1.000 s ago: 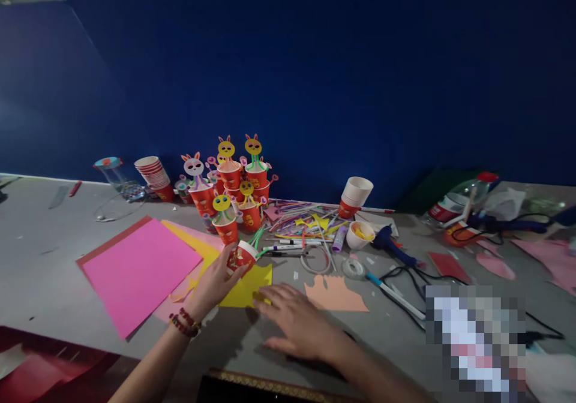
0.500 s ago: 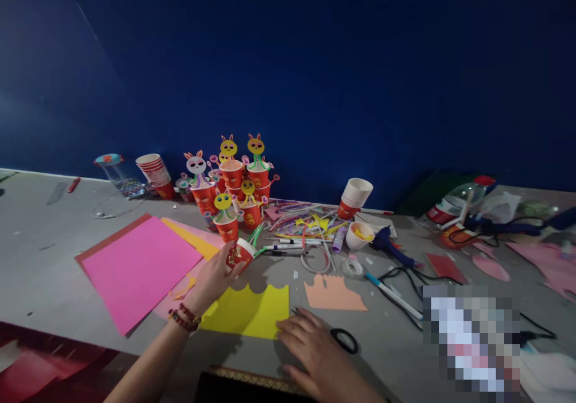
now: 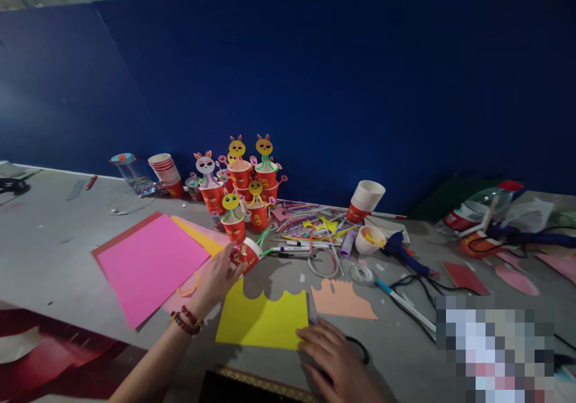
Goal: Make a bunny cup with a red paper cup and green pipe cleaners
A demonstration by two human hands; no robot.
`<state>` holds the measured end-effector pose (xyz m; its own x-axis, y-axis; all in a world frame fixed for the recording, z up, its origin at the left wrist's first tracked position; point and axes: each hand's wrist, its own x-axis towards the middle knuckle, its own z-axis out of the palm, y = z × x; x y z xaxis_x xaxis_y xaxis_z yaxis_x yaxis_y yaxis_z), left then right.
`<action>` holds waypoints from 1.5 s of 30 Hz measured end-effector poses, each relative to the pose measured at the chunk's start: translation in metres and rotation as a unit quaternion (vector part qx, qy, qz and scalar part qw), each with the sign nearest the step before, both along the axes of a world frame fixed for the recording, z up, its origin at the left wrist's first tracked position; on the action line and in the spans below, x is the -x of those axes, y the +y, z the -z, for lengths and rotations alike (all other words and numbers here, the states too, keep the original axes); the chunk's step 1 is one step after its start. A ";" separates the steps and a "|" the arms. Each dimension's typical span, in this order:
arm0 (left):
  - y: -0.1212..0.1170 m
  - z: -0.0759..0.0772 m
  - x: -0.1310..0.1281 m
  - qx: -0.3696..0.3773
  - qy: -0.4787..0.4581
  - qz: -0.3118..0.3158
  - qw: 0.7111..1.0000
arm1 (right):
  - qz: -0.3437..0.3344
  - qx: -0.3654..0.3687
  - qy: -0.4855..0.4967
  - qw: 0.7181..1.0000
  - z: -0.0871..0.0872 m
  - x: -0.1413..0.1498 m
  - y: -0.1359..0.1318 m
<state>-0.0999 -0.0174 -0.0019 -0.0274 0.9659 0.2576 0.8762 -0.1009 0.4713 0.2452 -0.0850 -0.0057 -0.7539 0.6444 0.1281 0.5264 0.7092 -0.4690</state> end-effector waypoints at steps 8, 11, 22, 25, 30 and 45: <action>0.010 0.005 0.003 -0.051 0.014 0.021 0.998 | 0.005 -0.078 0.039 0.996 -0.006 -0.011 0.005; 0.010 0.008 0.005 -0.045 0.029 0.016 0.998 | 0.016 -0.111 0.046 0.993 -0.006 -0.014 0.006; 0.008 0.005 0.002 -0.106 0.057 0.020 0.993 | 0.021 -0.144 0.042 0.988 0.000 -0.016 0.009; 0.003 -0.003 -0.003 -0.140 0.067 0.023 0.988 | 0.016 -0.113 0.041 0.993 0.001 -0.017 0.009; -0.016 -0.013 -0.029 -0.157 0.086 0.089 0.980 | 0.014 -0.071 0.028 0.997 0.000 -0.009 0.006; -0.021 -0.029 -0.030 -0.105 0.153 0.204 0.961 | 0.030 -0.036 0.024 0.999 -0.001 0.000 0.002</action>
<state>-0.0701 -0.0380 0.0267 0.4518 0.8055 0.3834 0.8374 -0.5311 0.1290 0.2454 -0.0826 -0.0045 -0.7062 0.6758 0.2110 0.5465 0.7098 -0.4444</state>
